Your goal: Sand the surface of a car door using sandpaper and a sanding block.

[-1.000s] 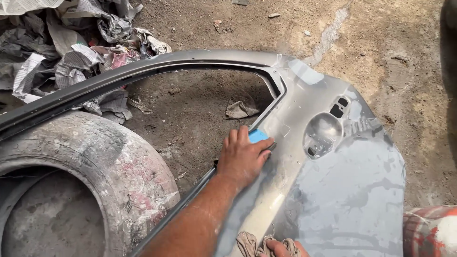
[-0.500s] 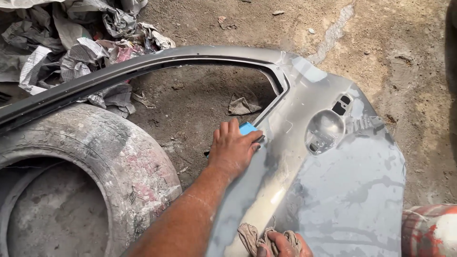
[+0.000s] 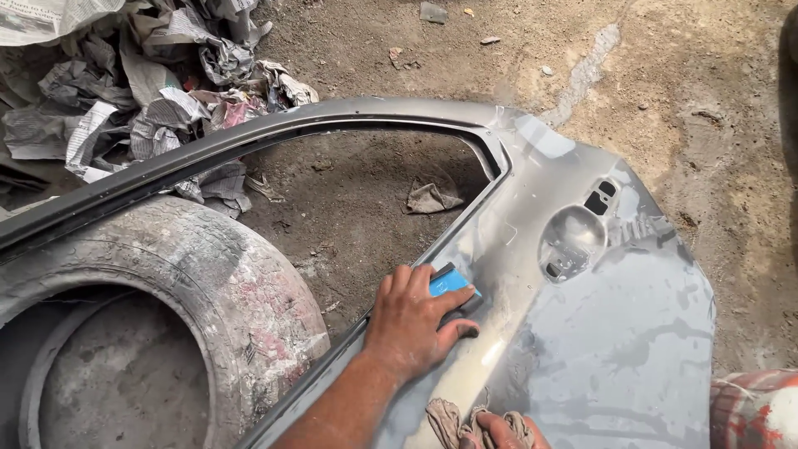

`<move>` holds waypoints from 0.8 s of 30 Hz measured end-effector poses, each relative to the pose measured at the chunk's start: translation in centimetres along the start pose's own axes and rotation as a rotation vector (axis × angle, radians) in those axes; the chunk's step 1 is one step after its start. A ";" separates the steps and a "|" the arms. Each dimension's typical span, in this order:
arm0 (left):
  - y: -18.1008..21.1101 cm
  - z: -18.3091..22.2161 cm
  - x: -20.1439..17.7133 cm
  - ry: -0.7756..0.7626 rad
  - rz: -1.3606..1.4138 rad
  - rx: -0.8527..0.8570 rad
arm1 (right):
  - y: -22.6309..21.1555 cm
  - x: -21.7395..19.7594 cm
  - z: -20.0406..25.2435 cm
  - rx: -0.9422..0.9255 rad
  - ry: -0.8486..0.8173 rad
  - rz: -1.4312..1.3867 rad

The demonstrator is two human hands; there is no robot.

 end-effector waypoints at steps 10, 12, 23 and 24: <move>3.6 4.8 1.5 0.266 0.033 0.040 | 4.7 -0.1 -0.6 -0.322 0.158 -0.067; 2.7 2.1 1.6 0.210 0.020 0.032 | 0.8 -1.3 0.0 -0.304 0.162 -0.028; 3.8 0.5 1.0 0.006 -0.086 0.015 | -7.9 -3.6 -0.4 -0.353 0.284 -0.049; 3.8 0.1 1.3 0.031 -0.062 0.031 | -7.2 -3.0 -0.6 -0.339 0.323 -0.058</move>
Point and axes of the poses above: each hand's wrist, its own z-axis away from the middle knuckle, its own x-axis out of the palm, y = z × x, the point moved 4 cm from there along -z, towards the middle knuckle, and after that the axes turned 13 degrees about -z, right-handed, at the moved point
